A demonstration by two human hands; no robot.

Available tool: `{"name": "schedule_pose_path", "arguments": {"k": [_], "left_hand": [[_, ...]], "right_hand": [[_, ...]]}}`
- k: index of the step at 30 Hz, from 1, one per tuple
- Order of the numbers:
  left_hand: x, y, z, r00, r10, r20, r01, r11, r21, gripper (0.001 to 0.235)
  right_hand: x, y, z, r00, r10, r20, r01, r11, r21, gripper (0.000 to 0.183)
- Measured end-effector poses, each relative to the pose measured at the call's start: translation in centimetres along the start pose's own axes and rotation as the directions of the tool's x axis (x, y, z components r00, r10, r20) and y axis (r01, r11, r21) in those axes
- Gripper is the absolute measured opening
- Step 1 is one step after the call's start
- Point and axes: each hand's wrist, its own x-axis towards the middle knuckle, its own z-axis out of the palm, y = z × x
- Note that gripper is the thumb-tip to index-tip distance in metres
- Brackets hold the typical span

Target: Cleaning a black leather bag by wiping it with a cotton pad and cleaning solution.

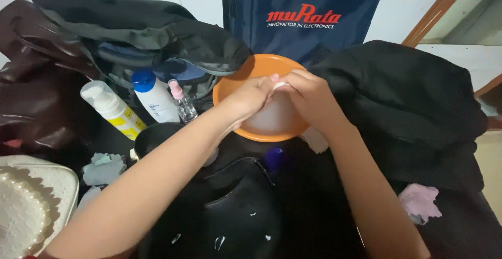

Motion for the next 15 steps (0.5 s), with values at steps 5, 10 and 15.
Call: {"name": "schedule_pose_path", "arguments": {"k": [5, 10, 15], "left_hand": [[-0.2, -0.9, 1.1, 0.977, -0.052, -0.205, 0.097, 0.972, 0.216, 0.053], [-1.2, 1.2, 2.4, 0.925, -0.107, -0.365, 0.22, 0.934, 0.283, 0.056], [2.9, -1.8, 1.5, 0.961, 0.003, -0.278, 0.081, 0.953, 0.291, 0.063]], "right_hand": [[0.4, 1.8, 1.9, 0.996, -0.084, -0.02, 0.085, 0.996, 0.026, 0.03], [1.3, 2.4, 2.7, 0.995, -0.102, 0.002, 0.102, 0.991, 0.083, 0.042], [2.0, 2.4, 3.2, 0.943, 0.28, 0.181, -0.32, 0.913, 0.252, 0.037]]}}
